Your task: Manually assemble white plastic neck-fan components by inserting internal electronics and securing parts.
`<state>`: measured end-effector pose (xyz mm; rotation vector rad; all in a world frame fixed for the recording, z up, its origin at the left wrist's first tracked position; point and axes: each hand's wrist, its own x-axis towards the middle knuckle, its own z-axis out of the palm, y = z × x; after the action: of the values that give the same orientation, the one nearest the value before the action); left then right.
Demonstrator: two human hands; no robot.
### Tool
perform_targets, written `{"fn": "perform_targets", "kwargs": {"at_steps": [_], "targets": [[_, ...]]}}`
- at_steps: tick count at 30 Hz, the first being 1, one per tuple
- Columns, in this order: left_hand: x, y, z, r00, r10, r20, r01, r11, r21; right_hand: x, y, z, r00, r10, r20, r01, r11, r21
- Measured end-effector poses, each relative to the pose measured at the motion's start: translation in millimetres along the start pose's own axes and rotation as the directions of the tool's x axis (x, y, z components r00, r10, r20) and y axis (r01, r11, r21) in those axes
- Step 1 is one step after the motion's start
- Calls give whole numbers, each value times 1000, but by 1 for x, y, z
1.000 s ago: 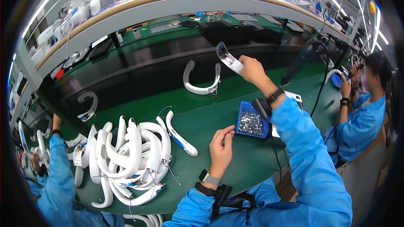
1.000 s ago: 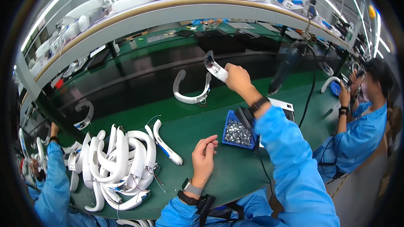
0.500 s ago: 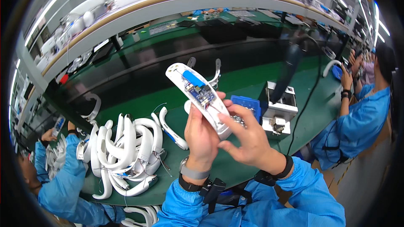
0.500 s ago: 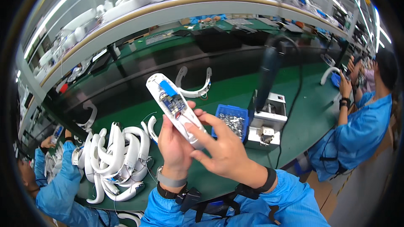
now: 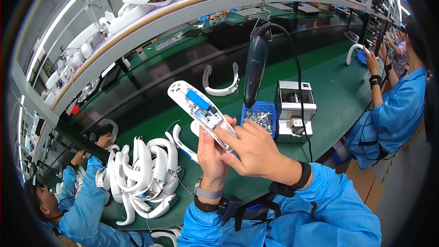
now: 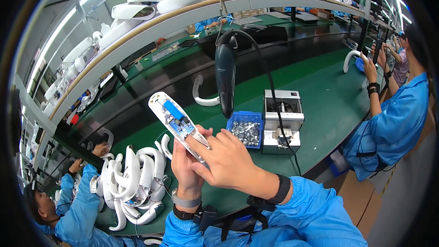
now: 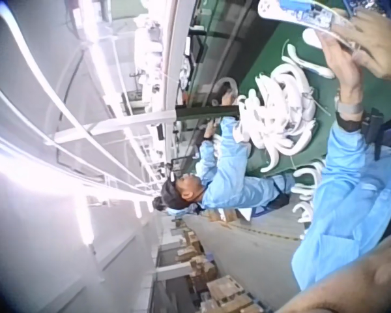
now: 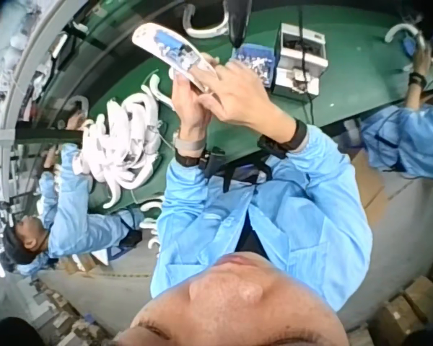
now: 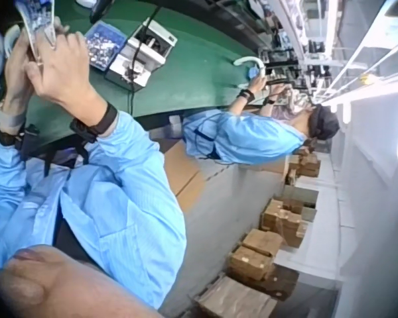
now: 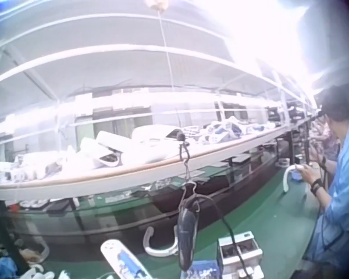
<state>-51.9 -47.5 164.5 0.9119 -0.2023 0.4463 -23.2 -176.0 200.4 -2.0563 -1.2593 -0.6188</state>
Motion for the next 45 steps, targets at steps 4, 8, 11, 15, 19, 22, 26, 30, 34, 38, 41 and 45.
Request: {"fn": "perform_targets", "kwargs": {"at_steps": [4,8,11,15,19,22,26,30,34,38,41,45], "targets": [[8,2,-11,1000,3,16,-4,999,36,0,6,12,994,75,82,-79,996,38],[18,19,-11,993,118,18,-118,993,4,4,8,19,978,194,73,-204,840,502],[23,24,-23,995,72,68,-73,997,11,15,10,31,929,343,141,-310,510,802],[27,24,-30,972,229,-53,-227,973,44,39,17,41,887,304,347,-446,371,814],[7,-4,-50,838,300,-457,-192,944,268,99,43,80,944,240,228,-329,751,573],[-19,-44,-70,822,310,-477,-165,932,322,142,63,128,954,198,226,-246,947,209],[-32,-71,-84,941,106,-323,7,944,330,166,115,203,955,48,292,-2,987,-158],[-36,-80,-87,954,164,-251,-48,910,412,163,144,253,937,112,332,-5,952,-307],[-39,-68,-84,918,289,-271,-108,841,531,139,155,277,983,17,181,29,969,-247],[-41,-56,-84,888,385,-251,-189,804,564,124,85,262,980,-45,195,43,999,14],[-41,-63,-80,866,491,-97,-338,718,609,88,58,252,878,111,465,-226,954,198],[-51,-57,-74,868,495,31,-390,643,659,55,61,259,745,180,642,-400,891,214]]}}
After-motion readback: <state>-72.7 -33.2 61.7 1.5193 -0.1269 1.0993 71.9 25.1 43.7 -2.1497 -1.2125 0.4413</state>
